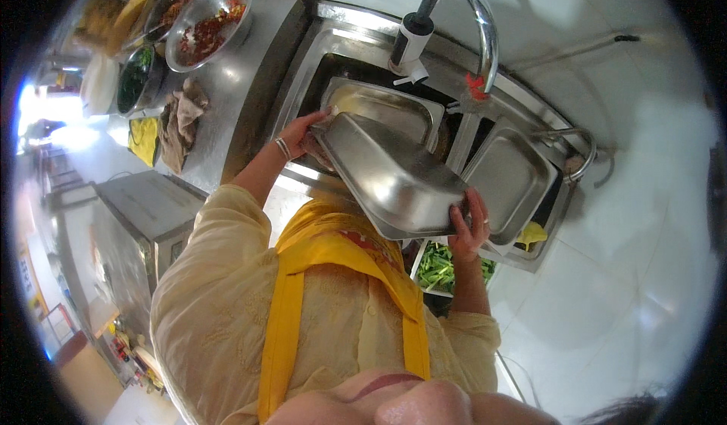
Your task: The person washes several stainless steel containers and a tray in a sink by scrubbing them with a cloth and rinsing them under a faucet.
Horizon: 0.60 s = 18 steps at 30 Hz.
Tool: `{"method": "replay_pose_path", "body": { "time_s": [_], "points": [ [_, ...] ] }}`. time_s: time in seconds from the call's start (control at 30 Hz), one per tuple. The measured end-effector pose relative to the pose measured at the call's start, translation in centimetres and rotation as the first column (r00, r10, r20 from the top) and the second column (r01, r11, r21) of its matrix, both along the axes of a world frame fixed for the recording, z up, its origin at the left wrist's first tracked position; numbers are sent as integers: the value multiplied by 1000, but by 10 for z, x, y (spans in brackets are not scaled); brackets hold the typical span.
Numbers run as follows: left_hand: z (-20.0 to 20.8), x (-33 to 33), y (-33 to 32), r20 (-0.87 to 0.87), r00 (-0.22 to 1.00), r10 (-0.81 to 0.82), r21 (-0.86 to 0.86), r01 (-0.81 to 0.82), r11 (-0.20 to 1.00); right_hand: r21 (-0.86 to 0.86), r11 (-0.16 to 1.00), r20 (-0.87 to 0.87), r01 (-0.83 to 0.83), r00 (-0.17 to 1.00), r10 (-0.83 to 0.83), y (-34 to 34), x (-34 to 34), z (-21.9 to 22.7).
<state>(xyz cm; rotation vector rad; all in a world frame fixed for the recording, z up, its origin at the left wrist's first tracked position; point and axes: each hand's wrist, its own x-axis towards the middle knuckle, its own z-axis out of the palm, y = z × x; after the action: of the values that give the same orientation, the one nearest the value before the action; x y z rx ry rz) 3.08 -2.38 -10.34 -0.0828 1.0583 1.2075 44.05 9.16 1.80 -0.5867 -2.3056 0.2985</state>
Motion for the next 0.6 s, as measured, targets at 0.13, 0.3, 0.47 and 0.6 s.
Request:
{"method": "replay_pose_path", "body": {
  "time_s": [0.13, 0.3, 0.47, 0.6],
  "points": [
    [8, -8, 0, -135, 969, -206, 7, 209, 978, 114, 992, 92, -57, 995, 46, 20, -19, 10],
    [-21, -14, 0, -231, 929, -290, -52, 286, 957, 201, 978, 207, -46, 978, 4, 42, -24, -16],
    [-54, -9, -6, -347, 872, -346, -98, 333, 938, 0, 950, 127, 311, 943, -309, 37, -23, -34],
    [-87, 4, -30, -520, 792, -320, -86, 325, 942, -933, 332, -103, 142, 776, -622, 7, -31, -44]
  ]
}}
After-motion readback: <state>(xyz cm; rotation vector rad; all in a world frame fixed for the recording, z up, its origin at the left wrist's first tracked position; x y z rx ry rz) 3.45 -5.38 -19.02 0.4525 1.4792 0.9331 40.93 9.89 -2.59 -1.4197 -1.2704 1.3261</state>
